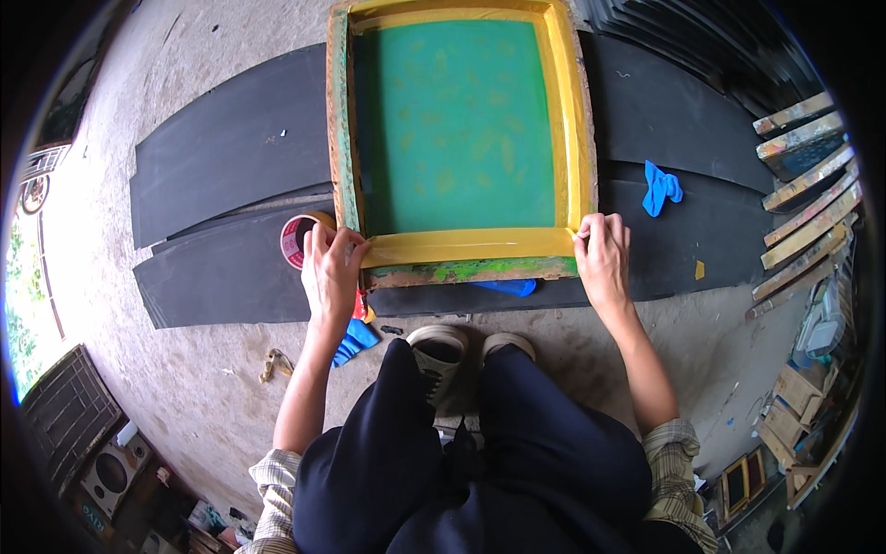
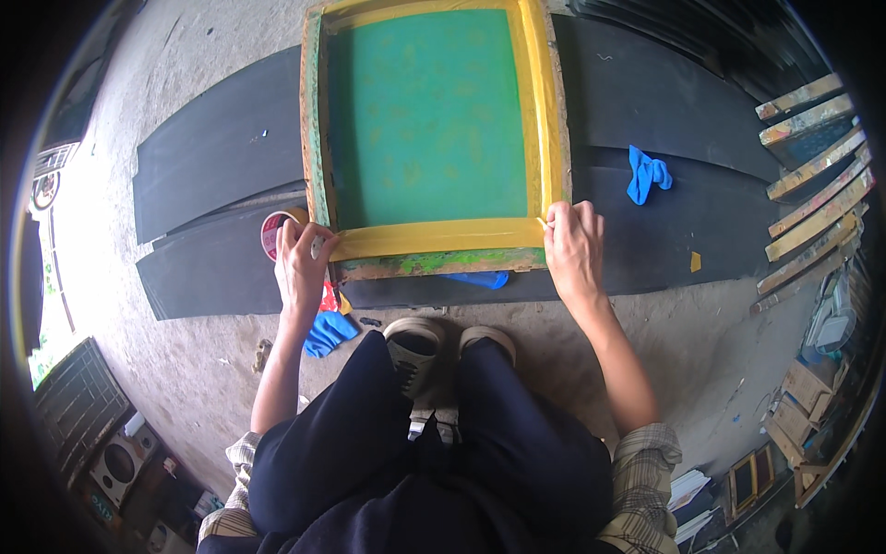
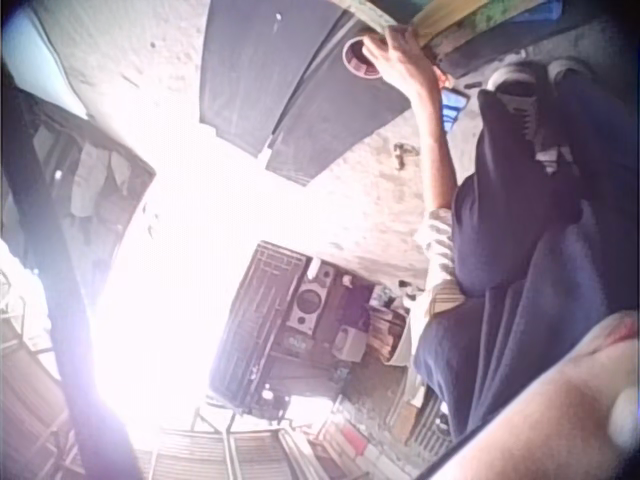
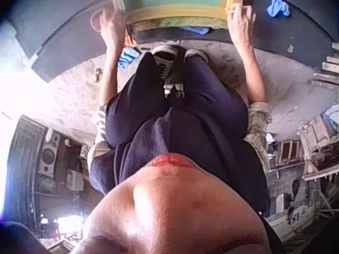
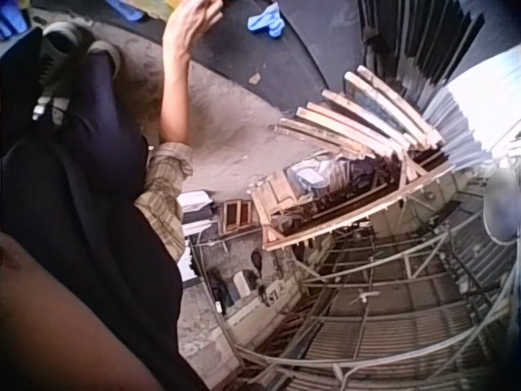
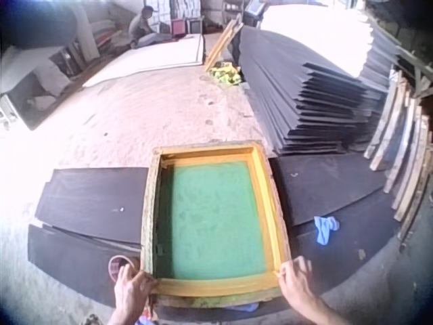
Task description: The person sits on the floor and applies yellow tape to the edges of a rectangular frame with a green center. They repeatedly tear pieces of tape, align them along the frame's perimeter, and press them down to secure the edges.
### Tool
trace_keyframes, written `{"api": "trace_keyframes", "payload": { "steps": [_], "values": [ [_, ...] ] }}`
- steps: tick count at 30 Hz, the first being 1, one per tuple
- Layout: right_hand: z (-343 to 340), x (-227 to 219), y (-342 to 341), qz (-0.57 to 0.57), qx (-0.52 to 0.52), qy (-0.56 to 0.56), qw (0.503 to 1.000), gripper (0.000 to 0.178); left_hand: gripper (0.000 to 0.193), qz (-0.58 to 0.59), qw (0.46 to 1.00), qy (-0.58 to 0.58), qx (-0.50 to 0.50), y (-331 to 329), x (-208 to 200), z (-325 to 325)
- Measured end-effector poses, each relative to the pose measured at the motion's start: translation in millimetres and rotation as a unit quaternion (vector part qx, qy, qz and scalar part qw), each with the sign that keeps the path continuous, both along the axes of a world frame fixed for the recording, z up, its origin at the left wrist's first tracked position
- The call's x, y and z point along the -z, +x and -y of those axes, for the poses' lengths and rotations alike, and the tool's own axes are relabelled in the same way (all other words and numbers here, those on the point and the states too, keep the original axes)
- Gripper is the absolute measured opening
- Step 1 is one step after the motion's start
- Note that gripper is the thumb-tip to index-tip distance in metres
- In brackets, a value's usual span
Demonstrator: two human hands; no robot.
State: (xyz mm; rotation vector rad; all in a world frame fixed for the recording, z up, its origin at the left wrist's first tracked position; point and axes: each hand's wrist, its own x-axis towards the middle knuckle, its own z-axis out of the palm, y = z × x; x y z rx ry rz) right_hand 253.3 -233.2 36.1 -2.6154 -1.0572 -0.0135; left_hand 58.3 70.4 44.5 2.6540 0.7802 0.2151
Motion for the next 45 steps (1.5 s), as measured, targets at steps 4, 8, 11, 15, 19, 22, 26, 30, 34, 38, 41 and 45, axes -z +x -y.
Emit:
{"api": "trace_keyframes", "payload": {
  "steps": [4, 8, 11, 15, 19, 22, 26, 30, 34, 38, 41, 45],
  "values": [
    [-3, 0, -1, 0.004, -0.019, 0.005, 1.000, 0.027, 0.016, -0.018, 0.999, 0.030, 0.038, 2, 0, 0],
    [-3, 3, -1, 0.009, -0.036, -0.010, 0.999, 0.029, 0.017, -0.050, 0.997, 0.041, 0.052, 8, 0, 1],
    [-2, 6, -2, 0.011, -0.040, -0.038, 0.998, 0.028, 0.018, -0.084, 0.993, 0.058, 0.065, 12, 0, 0],
    [-6, 8, -4, 0.035, -0.035, -0.090, 0.995, 0.024, 0.018, -0.121, 0.987, 0.076, 0.072, 16, 5, 0],
    [-8, 10, -4, 0.031, -0.040, -0.097, 0.994, 0.025, 0.018, -0.135, 0.985, 0.078, 0.071, 16, 7, 1],
    [-9, 9, -2, 0.013, -0.043, -0.103, 0.994, 0.028, 0.018, -0.149, 0.982, 0.087, 0.079, 19, 5, 1],
    [-11, 7, 0, 0.002, -0.049, -0.114, 0.992, 0.032, 0.019, -0.165, 0.975, 0.114, 0.095, 21, 7, 2],
    [-14, 8, 1, 0.005, -0.052, -0.123, 0.991, 0.036, 0.018, -0.179, 0.971, 0.120, 0.101, 20, 11, 1],
    [-14, 6, 2, 0.010, -0.056, -0.128, 0.990, 0.036, 0.017, -0.175, 0.969, 0.133, 0.110, 18, 16, 2],
    [-15, 6, 3, 0.005, -0.058, -0.135, 0.989, 0.036, 0.017, -0.165, 0.970, 0.133, 0.117, 17, 18, 3],
    [-17, 4, 5, 0.005, -0.066, -0.130, 0.989, 0.036, 0.010, -0.131, 0.975, 0.130, 0.120, 17, 15, 5],
    [-20, 0, 9, -0.019, -0.079, -0.150, 0.985, 0.035, 0.011, -0.144, 0.975, 0.117, 0.120, 18, 12, 6]
  ]
}}
